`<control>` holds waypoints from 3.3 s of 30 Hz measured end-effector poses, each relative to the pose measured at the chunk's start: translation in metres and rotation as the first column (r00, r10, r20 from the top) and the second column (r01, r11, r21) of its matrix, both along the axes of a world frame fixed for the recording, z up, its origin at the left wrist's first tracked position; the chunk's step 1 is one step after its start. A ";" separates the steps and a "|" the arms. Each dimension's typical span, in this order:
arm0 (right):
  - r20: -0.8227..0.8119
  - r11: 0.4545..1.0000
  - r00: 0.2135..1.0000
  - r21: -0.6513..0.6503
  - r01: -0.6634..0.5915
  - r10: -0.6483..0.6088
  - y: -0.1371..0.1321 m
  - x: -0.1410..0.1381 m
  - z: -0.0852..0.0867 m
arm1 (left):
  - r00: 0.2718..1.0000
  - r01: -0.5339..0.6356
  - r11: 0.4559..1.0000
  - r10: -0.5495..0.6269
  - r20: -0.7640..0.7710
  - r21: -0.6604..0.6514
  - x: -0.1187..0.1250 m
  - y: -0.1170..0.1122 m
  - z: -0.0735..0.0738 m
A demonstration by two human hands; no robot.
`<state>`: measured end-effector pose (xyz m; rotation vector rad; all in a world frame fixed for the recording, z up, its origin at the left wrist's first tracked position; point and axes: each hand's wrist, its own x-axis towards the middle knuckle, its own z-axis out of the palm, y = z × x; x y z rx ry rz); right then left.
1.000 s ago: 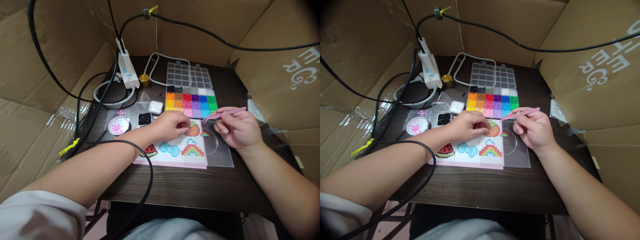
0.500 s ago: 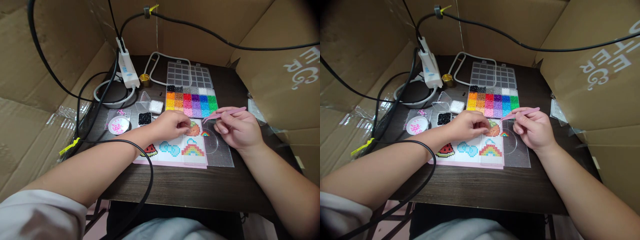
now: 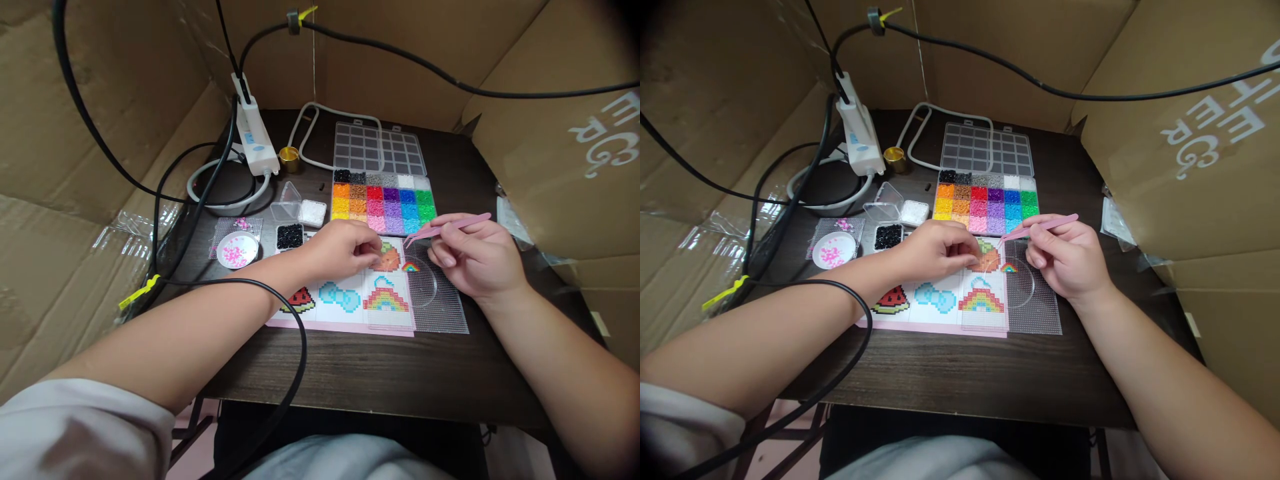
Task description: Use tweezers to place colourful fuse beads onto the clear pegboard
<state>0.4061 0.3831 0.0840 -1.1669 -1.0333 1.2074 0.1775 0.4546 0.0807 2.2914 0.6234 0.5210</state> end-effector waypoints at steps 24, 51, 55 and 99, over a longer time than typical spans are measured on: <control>-0.022 1.000 1.000 -0.006 0.001 -0.001 0.000 0.001 0.000 | 1.000 -0.014 1.000 0.014 -0.002 0.000 0.000 0.000 0.000; -0.058 1.000 0.998 -0.027 -0.006 0.005 0.001 -0.002 0.008 | 1.000 -0.009 1.000 0.009 -0.009 -0.018 0.000 -0.001 0.001; -0.016 0.999 1.000 -0.045 -0.014 0.013 0.001 0.000 0.008 | 1.000 -0.013 1.000 0.013 -0.009 -0.018 0.000 -0.001 0.001; 0.049 1.000 0.999 0.004 -0.009 0.009 -0.001 -0.003 0.010 | 1.000 -0.004 1.000 0.004 -0.007 0.009 0.001 0.000 0.001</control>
